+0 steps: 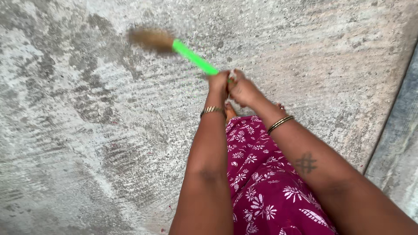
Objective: The person sweeps the concrete floor using a handheld broom.
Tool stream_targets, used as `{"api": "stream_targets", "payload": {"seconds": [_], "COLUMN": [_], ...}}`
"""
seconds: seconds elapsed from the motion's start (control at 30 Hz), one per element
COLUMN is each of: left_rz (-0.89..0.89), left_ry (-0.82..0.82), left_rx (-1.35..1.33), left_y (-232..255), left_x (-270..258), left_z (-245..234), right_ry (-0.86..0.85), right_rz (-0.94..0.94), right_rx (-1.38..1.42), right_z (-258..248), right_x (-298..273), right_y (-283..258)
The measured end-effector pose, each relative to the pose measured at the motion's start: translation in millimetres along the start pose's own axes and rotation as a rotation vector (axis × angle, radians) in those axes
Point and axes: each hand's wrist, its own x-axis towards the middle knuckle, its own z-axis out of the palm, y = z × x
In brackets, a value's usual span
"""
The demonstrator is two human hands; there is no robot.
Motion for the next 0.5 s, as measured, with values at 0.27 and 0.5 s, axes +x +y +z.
{"api": "stream_targets", "payload": {"seconds": [0.27, 0.5], "left_rz": [0.62, 0.367], "left_ry": [-0.267, 0.284], "left_rx": [0.364, -0.202], "left_y": [102.2, 12.4], "left_x": [-46.4, -63.3], "left_z": [26.4, -96.3], "right_ry": [0.24, -0.439], "right_rz": [-0.255, -0.04], "right_rx": [-0.052, -0.179], "right_z": [26.6, 65.2], "right_x": [-9.7, -1.6], "right_y": [-48.3, -52.8]}}
